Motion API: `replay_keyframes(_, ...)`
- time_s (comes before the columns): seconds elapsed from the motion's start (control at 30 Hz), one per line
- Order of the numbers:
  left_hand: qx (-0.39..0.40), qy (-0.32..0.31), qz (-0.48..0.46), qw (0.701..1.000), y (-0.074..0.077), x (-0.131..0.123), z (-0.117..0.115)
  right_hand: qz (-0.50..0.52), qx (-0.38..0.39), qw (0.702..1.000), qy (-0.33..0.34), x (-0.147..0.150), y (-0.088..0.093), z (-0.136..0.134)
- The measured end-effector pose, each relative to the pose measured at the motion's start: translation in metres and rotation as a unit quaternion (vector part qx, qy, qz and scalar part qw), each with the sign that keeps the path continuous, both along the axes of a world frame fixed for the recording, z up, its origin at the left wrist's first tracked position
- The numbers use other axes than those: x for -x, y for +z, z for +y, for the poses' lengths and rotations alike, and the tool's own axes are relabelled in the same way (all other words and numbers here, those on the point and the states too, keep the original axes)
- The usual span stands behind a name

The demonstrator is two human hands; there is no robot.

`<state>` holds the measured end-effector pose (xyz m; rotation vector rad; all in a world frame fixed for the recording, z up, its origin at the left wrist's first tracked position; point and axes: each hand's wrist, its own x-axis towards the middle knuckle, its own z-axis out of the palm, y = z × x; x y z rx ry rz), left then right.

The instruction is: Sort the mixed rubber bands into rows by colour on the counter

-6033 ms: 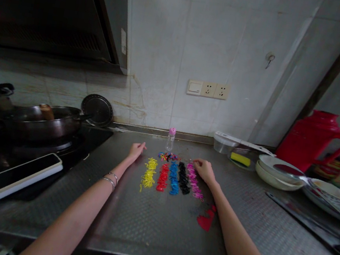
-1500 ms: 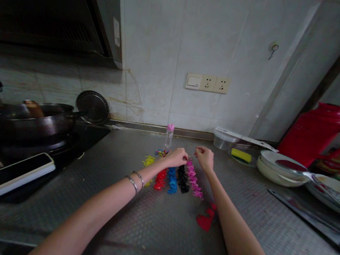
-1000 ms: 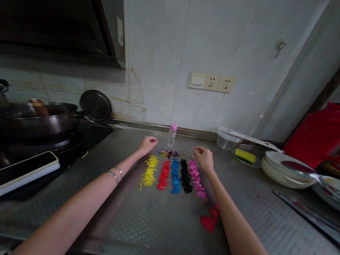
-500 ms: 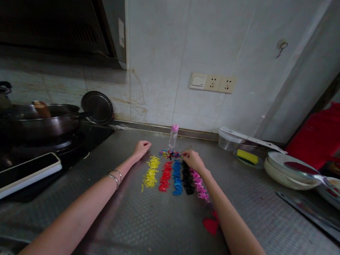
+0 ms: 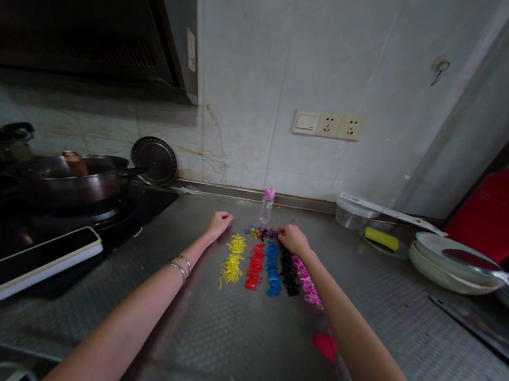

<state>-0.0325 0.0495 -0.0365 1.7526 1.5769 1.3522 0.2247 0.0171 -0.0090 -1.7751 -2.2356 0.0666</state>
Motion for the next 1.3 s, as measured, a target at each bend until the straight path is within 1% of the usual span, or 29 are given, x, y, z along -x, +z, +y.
replay_keyframes(0.33,-0.002,-0.008,-0.005,1.0,-0.001,0.0,0.002,0.029,-0.029,0.999,0.001,-0.007,0.011,-0.005)
replay_keyframes(0.6,-0.002,-0.005,-0.005,1.0,-0.002,0.001,0.001,0.032,-0.014,0.999,-0.01,-0.009,0.011,-0.005)
replay_keyframes(0.8,0.006,-0.002,-0.003,1.0,-0.003,0.001,0.003,0.047,-0.025,0.998,-0.013,-0.01,0.014,-0.005)
replay_keyframes(0.9,0.01,-0.003,0.0,1.0,-0.003,0.001,0.004,0.026,-0.017,0.999,-0.007,-0.01,0.019,-0.011)
replay_keyframes(1.03,0.015,-0.004,0.004,1.0,-0.003,0.0,0.003,-0.027,0.006,0.999,0.016,-0.008,0.023,-0.024)
replay_keyframes(1.17,0.015,0.0,0.007,1.0,-0.002,0.0,0.002,-0.07,0.009,0.997,0.031,-0.004,0.02,-0.034)
replay_keyframes(1.3,0.008,-0.004,0.015,1.0,-0.003,0.0,0.002,-0.078,-0.001,0.996,0.05,-0.001,0.018,-0.035)
